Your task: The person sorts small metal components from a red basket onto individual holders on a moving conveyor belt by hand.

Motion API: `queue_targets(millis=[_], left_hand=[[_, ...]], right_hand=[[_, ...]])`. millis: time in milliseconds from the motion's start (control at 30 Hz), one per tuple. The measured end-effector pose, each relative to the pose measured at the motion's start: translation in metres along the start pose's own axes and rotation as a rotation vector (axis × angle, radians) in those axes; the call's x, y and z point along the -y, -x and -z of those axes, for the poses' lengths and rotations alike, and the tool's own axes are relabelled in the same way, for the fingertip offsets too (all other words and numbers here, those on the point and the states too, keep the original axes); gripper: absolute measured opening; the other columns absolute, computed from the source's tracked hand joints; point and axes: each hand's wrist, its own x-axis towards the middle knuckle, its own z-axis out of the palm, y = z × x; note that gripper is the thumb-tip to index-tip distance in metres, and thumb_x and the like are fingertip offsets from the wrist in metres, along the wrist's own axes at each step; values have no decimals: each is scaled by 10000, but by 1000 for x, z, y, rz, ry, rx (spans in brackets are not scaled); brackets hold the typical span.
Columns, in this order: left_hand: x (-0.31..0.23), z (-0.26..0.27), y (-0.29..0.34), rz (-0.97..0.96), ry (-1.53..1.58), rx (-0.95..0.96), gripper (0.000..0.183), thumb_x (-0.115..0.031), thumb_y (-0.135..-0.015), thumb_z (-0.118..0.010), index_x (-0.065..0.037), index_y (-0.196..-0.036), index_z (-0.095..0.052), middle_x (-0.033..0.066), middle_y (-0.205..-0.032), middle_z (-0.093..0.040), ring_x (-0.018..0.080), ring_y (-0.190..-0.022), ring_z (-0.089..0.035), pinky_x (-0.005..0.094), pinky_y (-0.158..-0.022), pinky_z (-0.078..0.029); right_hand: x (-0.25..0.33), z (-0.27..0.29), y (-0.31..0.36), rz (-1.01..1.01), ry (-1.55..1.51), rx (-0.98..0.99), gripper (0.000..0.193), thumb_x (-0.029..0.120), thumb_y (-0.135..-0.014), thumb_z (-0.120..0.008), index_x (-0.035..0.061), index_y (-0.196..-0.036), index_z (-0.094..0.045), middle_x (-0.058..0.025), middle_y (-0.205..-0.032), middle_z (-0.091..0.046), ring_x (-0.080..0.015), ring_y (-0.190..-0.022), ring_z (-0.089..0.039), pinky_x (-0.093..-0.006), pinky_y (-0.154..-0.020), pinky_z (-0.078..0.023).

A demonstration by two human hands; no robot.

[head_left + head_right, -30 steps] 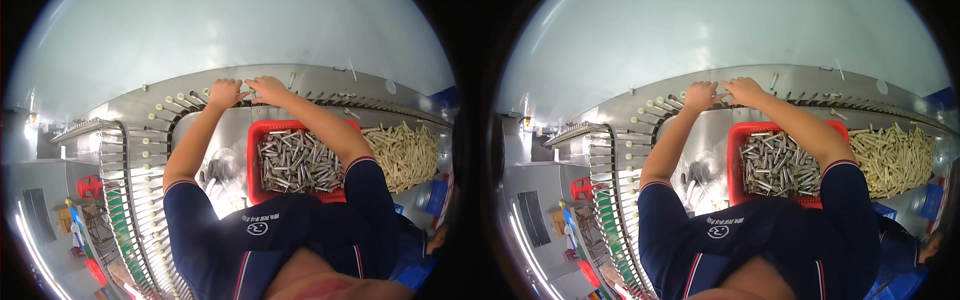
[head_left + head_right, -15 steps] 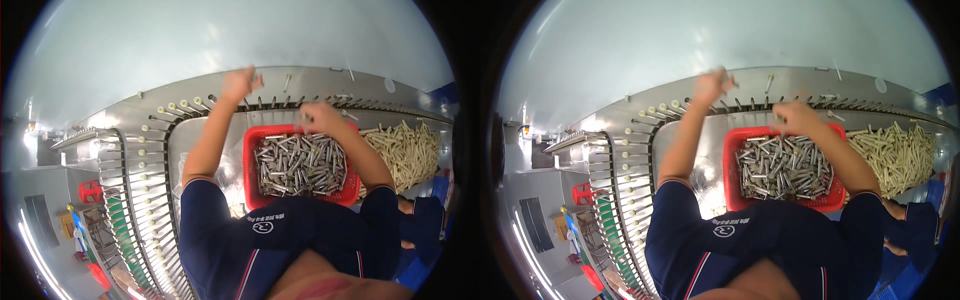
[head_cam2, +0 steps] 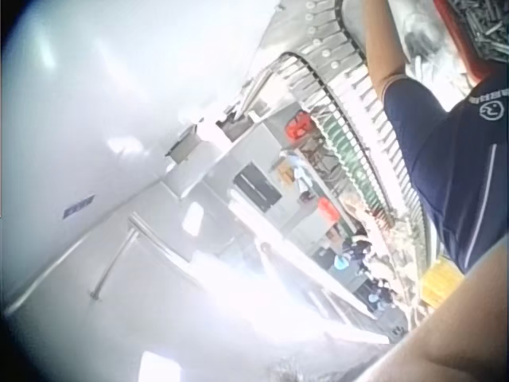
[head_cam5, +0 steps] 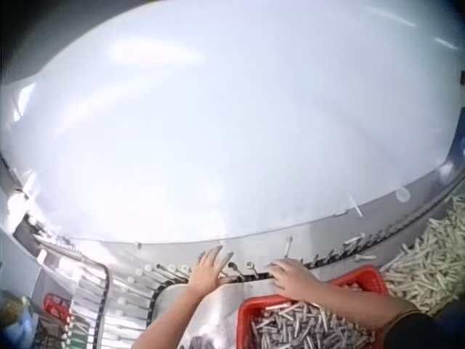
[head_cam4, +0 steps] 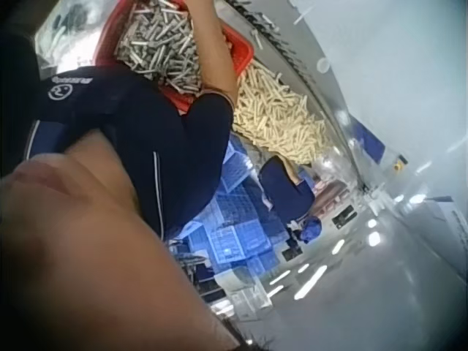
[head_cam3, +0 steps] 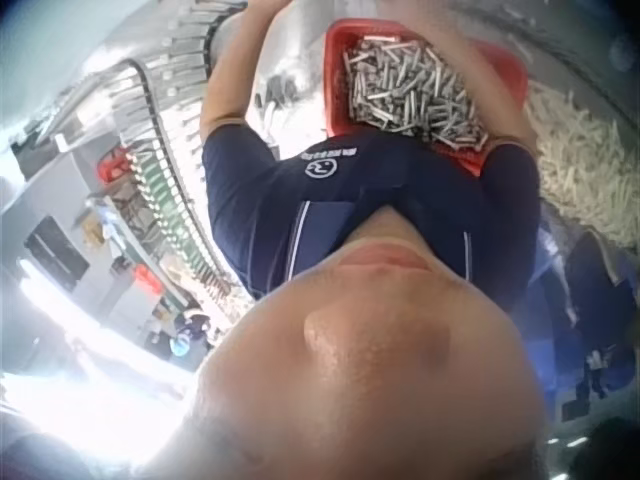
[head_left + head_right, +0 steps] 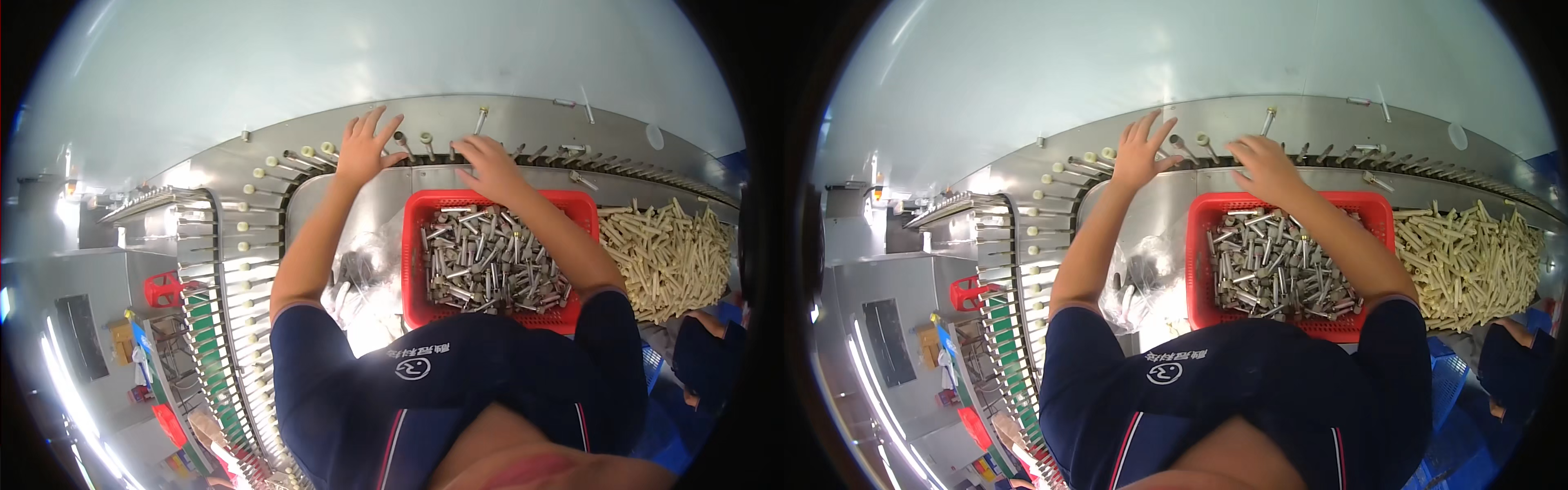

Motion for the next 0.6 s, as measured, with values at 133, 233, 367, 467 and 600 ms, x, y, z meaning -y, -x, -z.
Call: queue_targets(millis=[133,233,367,467,600], left_hand=[[11,-36,15,105,43,504,237,-340,-778,-675,-123,-855,-615,91,-874,-632,290,-744,-620,406,-663,-505],[-16,-46,12,30,179,115,131,-186,-824,-634,-89,-742,-600,79,-646,-582,297,-577,-589,396,-538,-485],[-23,15,-36,166,286,-156,138,-190,-814,-641,-81,-747,-589,110,-643,-576,316,-557,-565,389,-522,-471],[-51,89,-43,238,557,82,176,-213,-811,-664,-49,-860,-623,125,-777,-617,313,-729,-605,388,-642,-489],[-132,36,47,-35,651,372,592,-371,-781,-693,-112,-1276,-497,172,-1239,-507,340,-1156,-488,475,-955,-396]], right_hand=[[-6,-39,-64,37,51,115,311,264,-771,-662,80,-1019,-619,-138,-920,-618,-323,-872,-591,-405,-762,-477],[-17,-24,-56,-87,-4,359,244,312,-770,-651,105,-898,-649,-118,-751,-629,-320,-734,-608,-400,-679,-494],[-18,8,-53,-103,-340,111,203,260,-763,-680,69,-812,-635,-94,-686,-628,-245,-608,-604,-342,-565,-483],[8,86,-51,-61,-458,-99,158,174,-772,-689,45,-807,-604,-70,-640,-602,-184,-532,-563,-283,-494,-455],[-11,56,60,-142,-336,442,274,158,-713,-737,55,-910,-576,-107,-892,-633,-223,-798,-622,-365,-677,-492]])
